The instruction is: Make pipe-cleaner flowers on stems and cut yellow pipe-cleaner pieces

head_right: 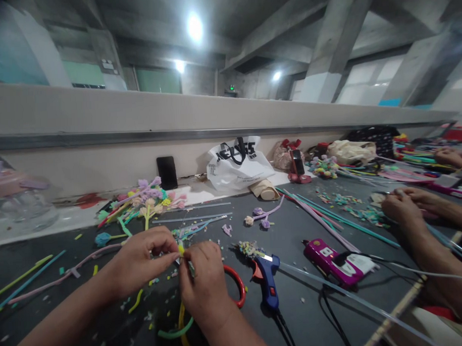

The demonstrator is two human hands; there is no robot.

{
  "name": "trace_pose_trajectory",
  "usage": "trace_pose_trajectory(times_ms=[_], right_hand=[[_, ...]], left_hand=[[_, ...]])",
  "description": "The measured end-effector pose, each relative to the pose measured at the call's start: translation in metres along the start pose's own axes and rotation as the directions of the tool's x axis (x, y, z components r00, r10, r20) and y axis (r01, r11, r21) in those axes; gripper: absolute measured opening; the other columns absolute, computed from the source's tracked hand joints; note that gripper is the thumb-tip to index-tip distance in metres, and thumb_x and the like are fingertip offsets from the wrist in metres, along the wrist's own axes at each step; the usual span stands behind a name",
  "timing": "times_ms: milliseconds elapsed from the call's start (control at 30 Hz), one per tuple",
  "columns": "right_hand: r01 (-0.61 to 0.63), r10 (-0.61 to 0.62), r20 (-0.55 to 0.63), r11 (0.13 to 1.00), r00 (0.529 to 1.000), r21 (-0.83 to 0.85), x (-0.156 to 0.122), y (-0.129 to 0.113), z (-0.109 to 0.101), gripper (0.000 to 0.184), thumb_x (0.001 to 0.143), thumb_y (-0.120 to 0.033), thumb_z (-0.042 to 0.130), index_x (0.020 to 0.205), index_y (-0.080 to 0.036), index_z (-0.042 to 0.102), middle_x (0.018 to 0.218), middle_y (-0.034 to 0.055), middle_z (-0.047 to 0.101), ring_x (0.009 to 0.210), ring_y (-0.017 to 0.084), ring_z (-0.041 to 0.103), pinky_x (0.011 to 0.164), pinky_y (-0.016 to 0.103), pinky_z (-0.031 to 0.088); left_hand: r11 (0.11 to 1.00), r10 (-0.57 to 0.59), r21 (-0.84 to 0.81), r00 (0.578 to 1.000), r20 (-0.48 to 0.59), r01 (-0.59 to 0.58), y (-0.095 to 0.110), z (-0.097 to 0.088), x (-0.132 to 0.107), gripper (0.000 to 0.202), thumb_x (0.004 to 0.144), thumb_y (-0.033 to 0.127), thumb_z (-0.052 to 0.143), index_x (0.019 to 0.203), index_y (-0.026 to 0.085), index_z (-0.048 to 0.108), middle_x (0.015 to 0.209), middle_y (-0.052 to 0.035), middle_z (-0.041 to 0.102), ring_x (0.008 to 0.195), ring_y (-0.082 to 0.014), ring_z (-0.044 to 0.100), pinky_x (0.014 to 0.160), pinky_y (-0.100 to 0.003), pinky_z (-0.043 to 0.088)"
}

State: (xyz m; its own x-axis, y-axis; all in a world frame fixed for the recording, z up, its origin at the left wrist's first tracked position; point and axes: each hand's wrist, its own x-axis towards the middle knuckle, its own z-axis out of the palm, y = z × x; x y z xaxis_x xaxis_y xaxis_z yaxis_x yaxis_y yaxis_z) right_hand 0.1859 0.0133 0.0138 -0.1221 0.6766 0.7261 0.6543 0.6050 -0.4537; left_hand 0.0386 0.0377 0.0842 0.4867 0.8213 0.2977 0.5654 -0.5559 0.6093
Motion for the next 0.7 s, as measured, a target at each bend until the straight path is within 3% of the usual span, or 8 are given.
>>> trace_pose_trajectory(times_ms=[167,333,567,700], right_hand=[[0.018,-0.017,-0.016,0.995,1.000,0.095,0.000,0.002,-0.001,0.008,0.079,-0.012,0.048,0.078,-0.019,0.050,0.074,0.0034,0.056,0.072,0.018,0.050,0.069,0.033,0.036],[-0.002,-0.026,0.107,0.968,0.994,0.252,0.001,0.003,-0.002,0.012,0.083,-0.013,0.041,0.084,-0.020,0.051,0.080,0.0049,0.056,0.076,0.018,0.050,0.070,0.033,0.038],[0.002,-0.088,0.192,0.912,0.977,0.410,0.004,-0.001,-0.002,0.016,0.084,-0.015,0.038,0.090,-0.021,0.052,0.084,0.0055,0.056,0.078,0.018,0.051,0.069,0.032,0.041],[-0.028,-0.110,0.275,0.892,0.955,0.451,0.003,0.000,-0.002,0.014,0.085,-0.017,0.040,0.088,-0.021,0.053,0.081,0.0047,0.053,0.077,0.018,0.051,0.067,0.030,0.042]], left_hand=[[0.997,0.062,-0.048,0.995,0.073,-0.059,-0.003,-0.016,0.000,0.012,0.077,0.019,0.052,0.071,0.016,0.062,0.072,-0.0002,0.058,0.069,-0.0105,0.053,0.063,-0.021,0.040],[0.997,0.083,-0.003,0.996,0.029,-0.083,-0.002,-0.037,-0.003,0.013,0.080,0.020,0.050,0.078,0.017,0.063,0.079,-0.0016,0.060,0.075,-0.0116,0.054,0.069,-0.024,0.041],[0.976,0.206,0.039,0.964,0.165,-0.215,0.008,-0.041,-0.011,0.014,0.081,0.018,0.050,0.083,0.016,0.064,0.085,-0.0030,0.061,0.081,-0.0122,0.054,0.076,-0.025,0.040],[0.965,0.224,0.091,0.951,0.211,-0.247,0.007,-0.043,-0.014,0.012,0.080,0.016,0.050,0.080,0.015,0.062,0.078,-0.0015,0.059,0.076,-0.0117,0.053,0.070,-0.023,0.040]])
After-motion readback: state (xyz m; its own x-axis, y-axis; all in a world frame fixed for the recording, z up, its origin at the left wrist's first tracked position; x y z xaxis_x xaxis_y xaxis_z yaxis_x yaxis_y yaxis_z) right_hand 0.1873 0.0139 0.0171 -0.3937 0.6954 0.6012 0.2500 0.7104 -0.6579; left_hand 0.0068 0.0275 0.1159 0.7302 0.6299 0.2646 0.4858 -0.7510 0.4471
